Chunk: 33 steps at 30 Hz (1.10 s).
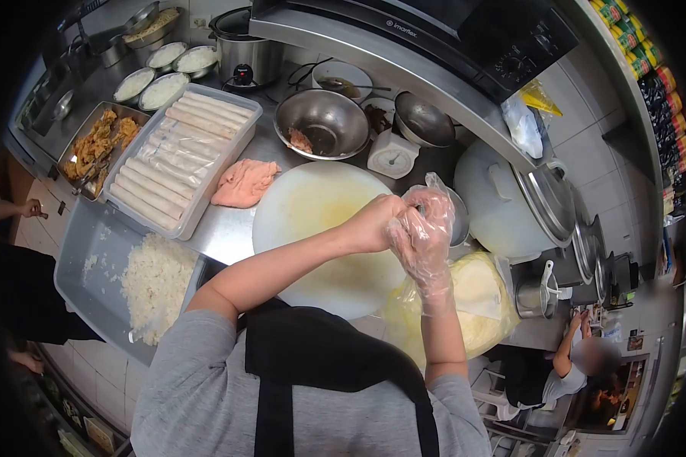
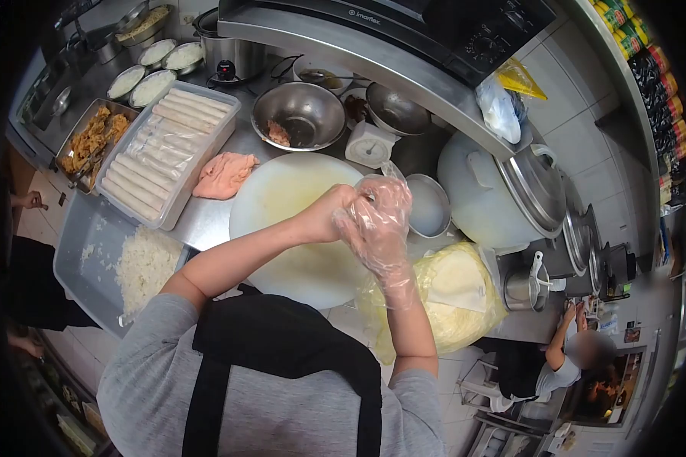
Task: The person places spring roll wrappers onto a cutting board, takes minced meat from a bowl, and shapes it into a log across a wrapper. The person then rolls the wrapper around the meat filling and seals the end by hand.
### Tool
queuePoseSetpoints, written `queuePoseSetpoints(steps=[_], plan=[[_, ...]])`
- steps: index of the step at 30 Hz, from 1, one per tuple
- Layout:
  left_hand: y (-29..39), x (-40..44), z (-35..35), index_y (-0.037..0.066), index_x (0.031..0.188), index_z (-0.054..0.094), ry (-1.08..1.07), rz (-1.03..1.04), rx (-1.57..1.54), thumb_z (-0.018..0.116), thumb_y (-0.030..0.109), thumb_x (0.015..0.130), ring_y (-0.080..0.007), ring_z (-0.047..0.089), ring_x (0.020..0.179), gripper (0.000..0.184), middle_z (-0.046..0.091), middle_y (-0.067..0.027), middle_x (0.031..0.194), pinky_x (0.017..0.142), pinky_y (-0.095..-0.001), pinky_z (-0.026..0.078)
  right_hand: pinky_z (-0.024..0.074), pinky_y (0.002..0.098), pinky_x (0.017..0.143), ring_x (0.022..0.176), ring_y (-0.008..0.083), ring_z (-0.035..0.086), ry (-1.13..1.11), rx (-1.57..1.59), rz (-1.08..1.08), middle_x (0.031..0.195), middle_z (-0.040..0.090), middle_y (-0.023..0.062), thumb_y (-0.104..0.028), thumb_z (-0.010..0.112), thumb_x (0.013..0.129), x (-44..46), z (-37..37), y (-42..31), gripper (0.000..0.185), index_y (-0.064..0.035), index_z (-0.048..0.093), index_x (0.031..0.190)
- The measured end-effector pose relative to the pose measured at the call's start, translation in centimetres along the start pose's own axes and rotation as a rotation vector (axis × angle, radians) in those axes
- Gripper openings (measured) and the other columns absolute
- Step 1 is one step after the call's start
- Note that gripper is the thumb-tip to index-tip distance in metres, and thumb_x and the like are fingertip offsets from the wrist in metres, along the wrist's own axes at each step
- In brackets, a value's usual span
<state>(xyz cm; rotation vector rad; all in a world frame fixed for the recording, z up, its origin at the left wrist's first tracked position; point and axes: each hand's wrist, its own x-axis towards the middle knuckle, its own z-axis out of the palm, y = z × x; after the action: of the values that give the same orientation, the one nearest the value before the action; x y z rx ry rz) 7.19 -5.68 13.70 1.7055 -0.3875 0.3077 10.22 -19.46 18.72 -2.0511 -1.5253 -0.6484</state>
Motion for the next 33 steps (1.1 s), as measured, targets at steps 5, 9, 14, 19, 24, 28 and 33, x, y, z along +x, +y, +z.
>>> queuePoseSetpoints(steps=[5,9,14,19,24,28,33], plan=[[0.5,0.0,0.2,-0.003,0.08,0.065,0.073,-0.028,-0.154,0.066,0.006,0.073,-0.0044,0.053,0.069,0.012,0.062,-0.0006,0.07,0.063,-0.0253,0.045,0.0424,0.0415,0.089,0.102,0.0281,0.054,0.249,0.518,0.215,0.105,0.058,0.0131,-0.021,0.064,0.075,-1.1,1.4,0.4,0.022,-0.0052,0.065,0.09],[1.3,-0.4,-0.6,-0.003,0.084,0.066,-0.002,-0.081,-0.198,0.066,0.007,0.073,-0.0044,0.054,0.072,0.014,0.063,-0.0001,0.075,0.067,-0.0254,0.046,0.0439,0.0398,0.09,0.104,0.0294,0.056,0.31,0.591,0.216,0.109,0.059,0.0161,-0.025,0.06,0.078,-2.5,1.9,0.8,0.026,-0.0026,0.066,0.09],[-1.2,0.0,0.5,-0.001,0.08,0.065,-0.055,-0.033,-0.191,0.068,0.009,0.074,-0.0041,0.051,0.071,0.012,0.06,0.0001,0.072,0.067,-0.0252,0.045,0.044,0.0404,0.09,0.105,0.0312,0.056,0.089,0.363,0.054,0.109,0.059,0.0165,-0.03,0.063,0.078,-1.5,0.6,1.5,0.03,-0.002,0.066,0.089],[0.7,-0.1,0.7,-0.001,0.07,0.061,0.04,-0.122,-0.31,0.07,0.012,0.073,-0.0044,0.046,0.067,0.016,0.056,0.0006,0.066,0.062,-0.0267,0.043,0.0441,0.0407,0.091,0.107,0.0305,0.056,0.131,0.533,0.159,0.11,0.059,0.0161,-0.038,0.058,0.085,-1.4,0.9,1.5,0.037,-0.0022,0.066,0.088],[2.2,-0.2,-0.5,0.0,0.076,0.064,-0.009,0.006,-0.317,0.072,0.01,0.071,-0.0031,0.051,0.071,0.014,0.059,0.0027,0.072,0.064,-0.024,0.044,0.0443,0.0404,0.09,0.104,0.0314,0.058,0.203,0.651,0.175,0.111,0.059,0.0181,-0.046,0.052,0.088,-2.3,0.8,1.4,0.045,-0.0031,0.067,0.089],[0.6,0.0,-0.3,0.001,0.079,0.066,-0.113,-0.073,-0.239,0.072,0.01,0.071,-0.0028,0.053,0.072,0.014,0.063,0.0029,0.075,0.066,-0.0232,0.045,0.0447,0.0414,0.089,0.103,0.0337,0.058,0.06,0.466,0.035,0.11,0.059,0.0194,-0.038,0.062,0.08,-0.9,-0.1,1.5,0.036,-0.0027,0.067,0.086],[-0.4,-0.1,1.0,0.001,0.076,0.064,0.015,-0.05,-0.259,0.07,0.008,0.07,-0.0029,0.05,0.066,0.01,0.059,0.0051,0.069,0.059,-0.0224,0.042,0.0423,0.0419,0.092,0.105,0.0348,0.056,-0.055,0.388,-0.017,0.11,0.058,0.0196,-0.036,0.065,0.077,-0.3,-0.2,2.1,0.035,-0.0022,0.067,0.086]])
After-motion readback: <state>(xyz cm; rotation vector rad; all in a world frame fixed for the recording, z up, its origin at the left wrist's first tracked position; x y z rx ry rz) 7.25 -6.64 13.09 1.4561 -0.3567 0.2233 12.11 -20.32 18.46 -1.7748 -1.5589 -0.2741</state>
